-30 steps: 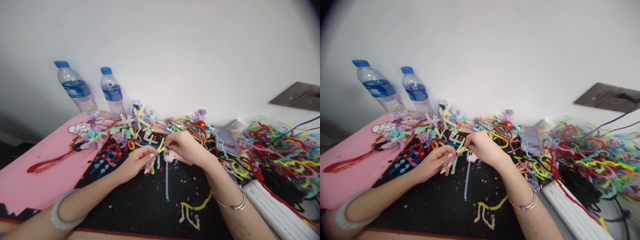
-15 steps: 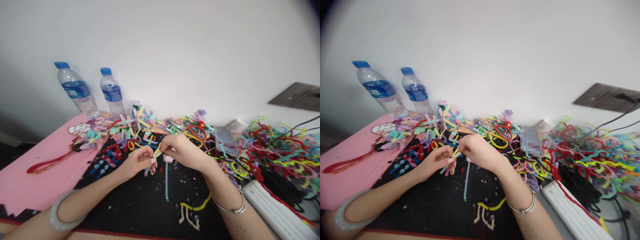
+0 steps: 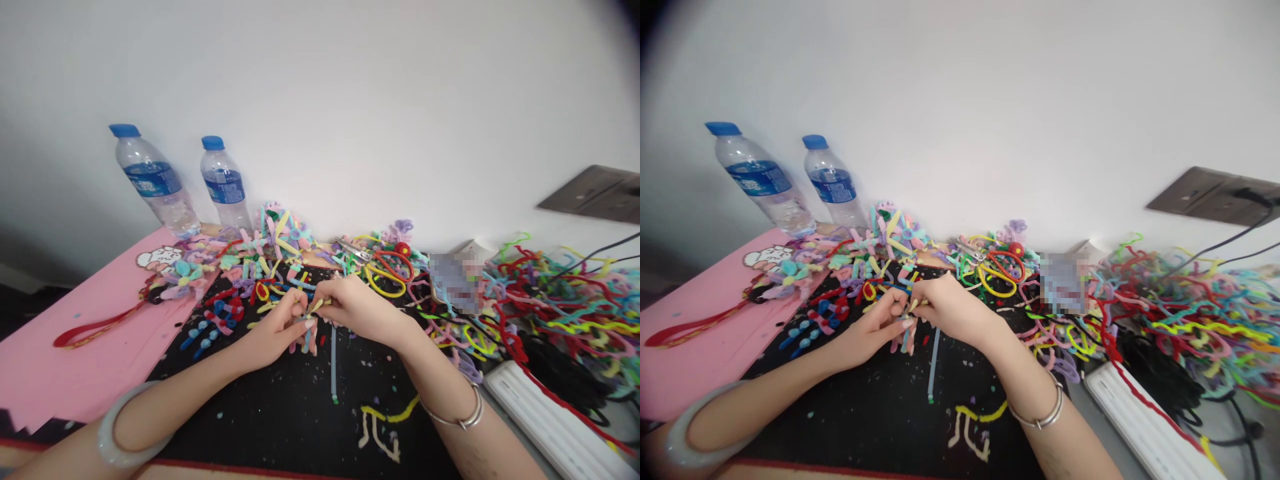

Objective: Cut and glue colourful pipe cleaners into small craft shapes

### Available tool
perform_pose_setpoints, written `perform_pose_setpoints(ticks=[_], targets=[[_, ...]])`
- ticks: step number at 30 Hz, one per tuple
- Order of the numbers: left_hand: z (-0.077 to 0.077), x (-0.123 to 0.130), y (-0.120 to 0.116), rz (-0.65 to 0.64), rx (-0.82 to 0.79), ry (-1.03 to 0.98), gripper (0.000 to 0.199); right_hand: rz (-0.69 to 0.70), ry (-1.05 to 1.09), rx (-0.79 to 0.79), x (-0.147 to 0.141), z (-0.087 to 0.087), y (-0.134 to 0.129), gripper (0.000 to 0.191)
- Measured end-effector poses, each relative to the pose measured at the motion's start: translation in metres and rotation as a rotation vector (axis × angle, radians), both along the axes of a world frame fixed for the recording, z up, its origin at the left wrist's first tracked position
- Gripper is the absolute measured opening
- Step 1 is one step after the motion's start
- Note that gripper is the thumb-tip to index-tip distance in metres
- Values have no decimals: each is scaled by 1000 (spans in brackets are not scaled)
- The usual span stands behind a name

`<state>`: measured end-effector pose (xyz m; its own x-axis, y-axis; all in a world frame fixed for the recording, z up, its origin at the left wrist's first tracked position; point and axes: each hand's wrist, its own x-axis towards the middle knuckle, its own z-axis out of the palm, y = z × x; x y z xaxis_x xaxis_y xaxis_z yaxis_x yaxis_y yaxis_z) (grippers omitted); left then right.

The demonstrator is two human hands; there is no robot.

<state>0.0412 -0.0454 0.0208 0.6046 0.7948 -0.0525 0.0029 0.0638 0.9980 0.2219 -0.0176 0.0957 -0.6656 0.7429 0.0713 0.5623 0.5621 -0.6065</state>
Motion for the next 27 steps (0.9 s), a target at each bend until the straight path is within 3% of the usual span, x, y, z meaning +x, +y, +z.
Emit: perform_pose_setpoints(ticks=[4, 6, 11, 15, 19, 27], targets=[[-4, 0, 2, 20, 49, -22, 13, -5, 4, 45, -1, -1, -1, 18], [-3, -1, 2, 59, 92, 18, 20, -21, 22, 62, 0, -3, -1, 17], [3, -6, 4, 102, 380, 324, 24, -83, 81, 46, 1, -6, -5, 17], [4, -8, 5, 59, 562, 516, 24, -107, 122, -90, 4, -9, -13, 19], [4, -8, 4, -30, 665, 559, 28, -181, 206, -247, 11, -18, -25, 19], [4, -6, 2, -121, 671, 556, 23, -345, 508, -488, 19, -46, -45, 10]])
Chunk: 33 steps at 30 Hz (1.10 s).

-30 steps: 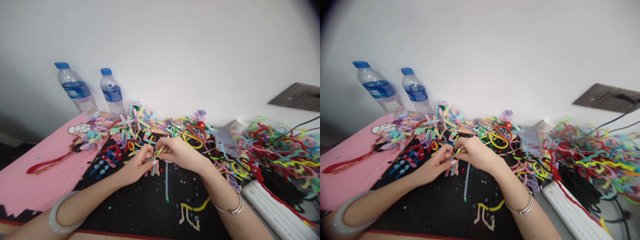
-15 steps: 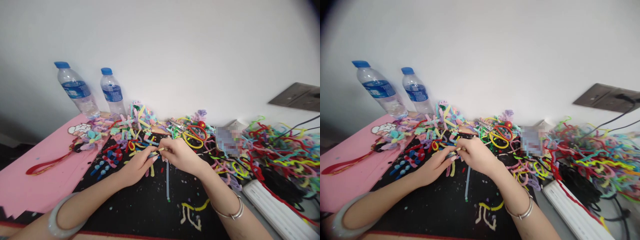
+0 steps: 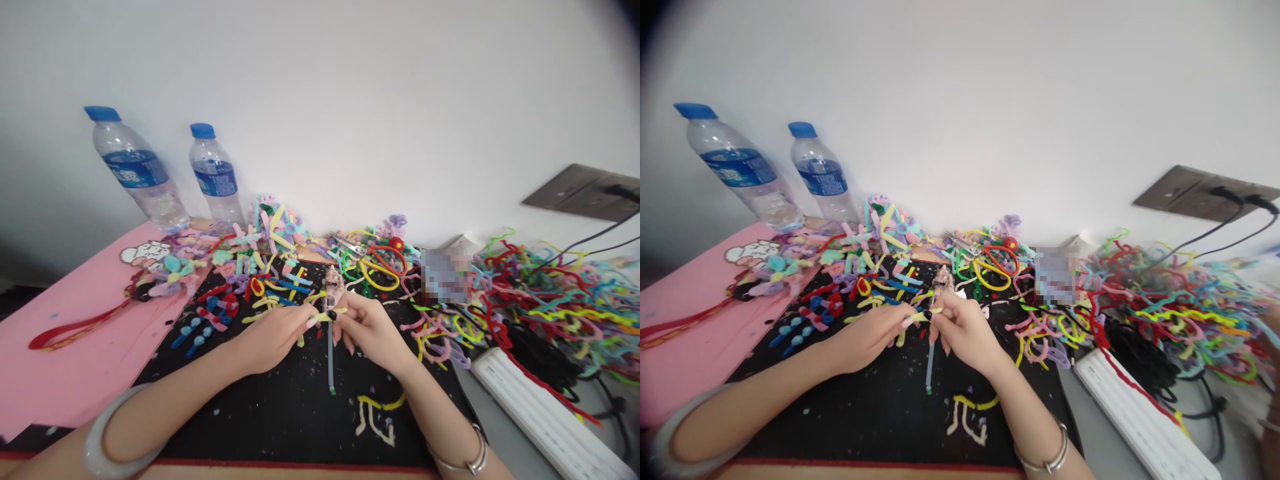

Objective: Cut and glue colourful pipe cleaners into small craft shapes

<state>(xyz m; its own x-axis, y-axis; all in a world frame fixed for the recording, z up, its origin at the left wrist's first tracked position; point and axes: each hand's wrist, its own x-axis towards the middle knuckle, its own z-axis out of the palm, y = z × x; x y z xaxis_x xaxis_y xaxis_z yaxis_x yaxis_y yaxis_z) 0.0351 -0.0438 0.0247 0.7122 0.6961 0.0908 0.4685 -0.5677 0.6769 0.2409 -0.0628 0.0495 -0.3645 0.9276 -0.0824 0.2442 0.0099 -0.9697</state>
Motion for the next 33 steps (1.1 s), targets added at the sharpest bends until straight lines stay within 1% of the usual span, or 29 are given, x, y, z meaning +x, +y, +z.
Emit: perform_pose_setpoints(ticks=[4, 7, 10, 14, 18, 20, 25, 29, 31, 33], targets=[[-2, 1, -1, 50, -91, -78, 21, -97, 119, -68, -3, -8, -6, 16], [-3, 2, 0, 82, -144, -147, 23, -144, 185, -71, -5, -13, -10, 20], [-2, 2, 0, 99, -162, -187, 23, -193, 217, -58, -7, -17, -12, 21], [1, 1, 0, 142, -181, -200, 26, -240, 203, 1, -9, -24, -13, 20], [2, 1, 0, 171, -214, -223, 28, -256, 150, 49, -11, -29, -14, 21], [2, 1, -1, 180, -252, -250, 27, -252, 143, 48, -12, -29, -15, 20], [2, 3, -2, 218, -339, -353, 29, -195, 215, 8, -15, -29, -16, 22], [4, 4, -5, 237, -363, -409, 29, -241, 178, 26, -16, -31, -17, 24], [4, 4, -5, 252, -362, -415, 30, -267, 132, 68, -15, -33, -19, 22], [4, 4, -6, 264, -351, -406, 29, -285, 29, 178, -14, -33, -21, 19]])
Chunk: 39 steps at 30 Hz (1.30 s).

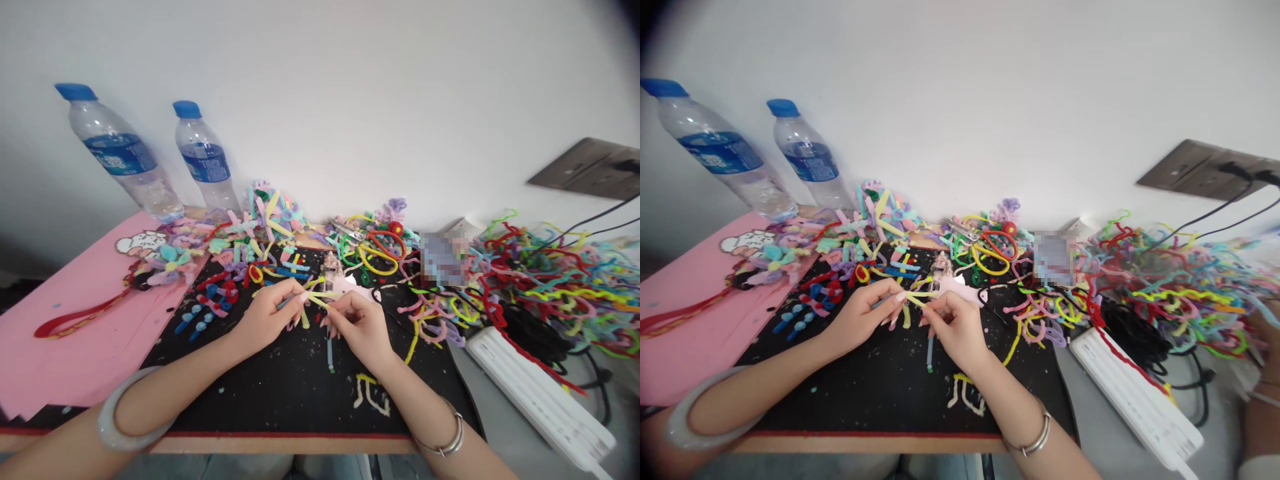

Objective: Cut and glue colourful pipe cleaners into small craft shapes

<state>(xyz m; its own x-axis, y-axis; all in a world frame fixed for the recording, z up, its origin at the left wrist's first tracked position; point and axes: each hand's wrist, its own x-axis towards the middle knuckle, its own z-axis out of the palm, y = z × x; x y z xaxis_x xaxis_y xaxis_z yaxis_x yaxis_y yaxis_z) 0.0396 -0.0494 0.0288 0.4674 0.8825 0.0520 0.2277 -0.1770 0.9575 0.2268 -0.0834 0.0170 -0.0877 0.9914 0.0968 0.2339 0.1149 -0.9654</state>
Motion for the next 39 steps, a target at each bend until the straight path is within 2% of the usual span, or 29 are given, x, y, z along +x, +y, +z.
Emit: perform_pose_setpoints(ticks=[3, 6, 9, 11, 14, 17, 21, 27, 30, 34, 36, 39], targets=[[0, 0, 0, -10, 41, 65, 28, -19, -254, 227, 2, 3, -3, 15], [-1, 1, 0, -117, 127, 160, 27, -5, -383, 381, 5, 6, -5, 15], [-2, 0, 0, -239, 135, 172, 26, -12, -358, 401, 7, 10, -3, 15], [-1, 0, 0, -258, 72, 136, 28, -6, -321, 414, 8, 12, 1, 13], [0, -1, 0, -265, -31, 62, 28, 92, -295, 480, 10, 14, 7, 12], [-1, -2, 1, -298, -53, 32, 28, 187, -333, 502, 11, 15, 10, 9], [-4, -2, 0, -335, -13, 79, 27, 262, -398, 483, 13, 13, 9, 19], [-3, -1, 0, -373, 28, 107, 26, 362, -438, 400, 12, 13, 6, 20], [-2, 0, -2, -368, 28, 67, 26, 300, -306, 296, 5, 12, 2, 28], [-3, 1, -6, -310, 34, 35, 29, 161, -11, 51, -6, 7, -3, 32], [-2, 1, -6, -282, 25, 19, 27, 153, 95, -46, -8, 3, -3, 33], [-2, 1, -3, -272, -110, -57, 27, 117, 65, -7, -3, 0, 1, 30]])
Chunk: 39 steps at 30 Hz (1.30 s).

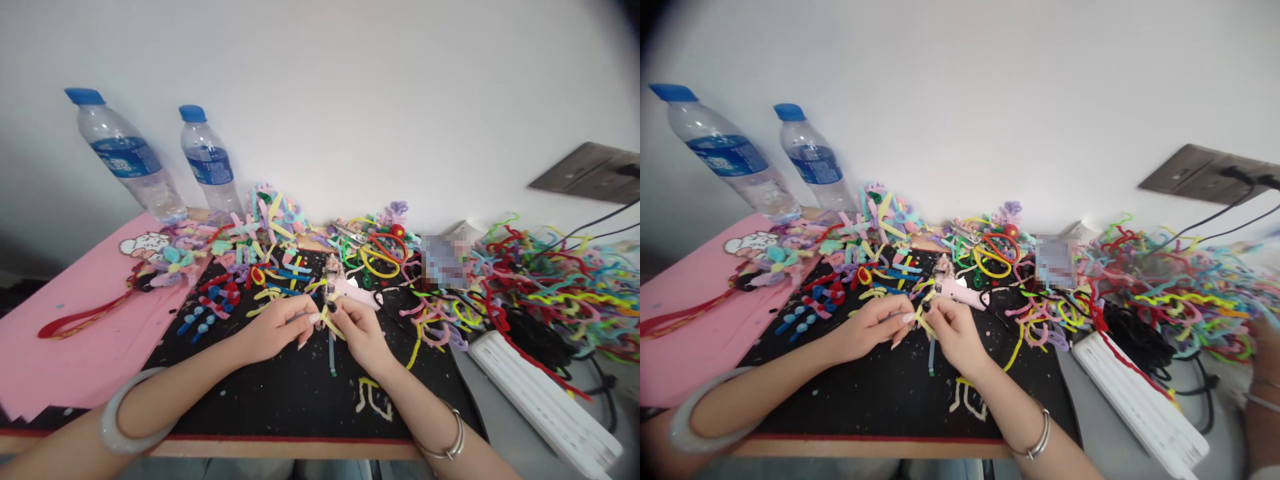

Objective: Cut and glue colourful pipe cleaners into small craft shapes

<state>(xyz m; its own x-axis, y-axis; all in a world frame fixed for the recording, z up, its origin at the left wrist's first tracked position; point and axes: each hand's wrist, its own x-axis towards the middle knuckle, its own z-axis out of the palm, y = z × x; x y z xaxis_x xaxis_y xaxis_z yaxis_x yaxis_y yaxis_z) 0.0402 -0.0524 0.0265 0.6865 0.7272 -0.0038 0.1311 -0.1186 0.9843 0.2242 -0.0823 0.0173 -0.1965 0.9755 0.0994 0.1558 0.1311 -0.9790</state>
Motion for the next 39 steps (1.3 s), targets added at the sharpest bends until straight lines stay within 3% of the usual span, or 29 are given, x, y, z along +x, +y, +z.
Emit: perform_pose_setpoints(ticks=[3, 5, 7, 10, 15, 21, 23, 27, 29, 31, 35, 39], targets=[[-1, -1, 6, -16, -200, -88, 27, -181, -130, 273, 10, 2, 4, 7], [-3, -2, 9, -35, -275, -132, 27, -186, -231, 471, 15, 5, 6, 24], [-5, -3, 11, -63, -332, -162, 26, -58, -324, 613, 17, 7, 6, 32], [-9, -3, 10, -97, -407, -197, 25, 104, -366, 702, 16, 7, 5, 28], [-12, -1, 6, -109, -432, -215, 25, 86, -408, 706, 14, 6, 3, 13], [-9, -1, 4, -100, -364, -138, 25, 81, -446, 583, 6, 9, -1, 13], [-5, 0, 3, -65, -219, -50, 25, 49, -372, 421, 1, 7, -3, 18], [1, 1, 1, 52, 241, 133, 22, -23, -137, 77, -5, 3, -3, 27], [1, 1, 2, 80, 330, 137, 21, -39, -44, -4, -6, 2, -1, 27], [1, 1, 4, 108, 289, 84, 20, -50, 55, -45, -6, 2, 0, 24], [-2, 1, 7, 211, 19, -60, 22, -111, 226, -53, -4, 2, 2, 18], [-7, 3, 7, 321, -138, -167, 17, -148, 217, -35, -5, -1, 2, 18]])
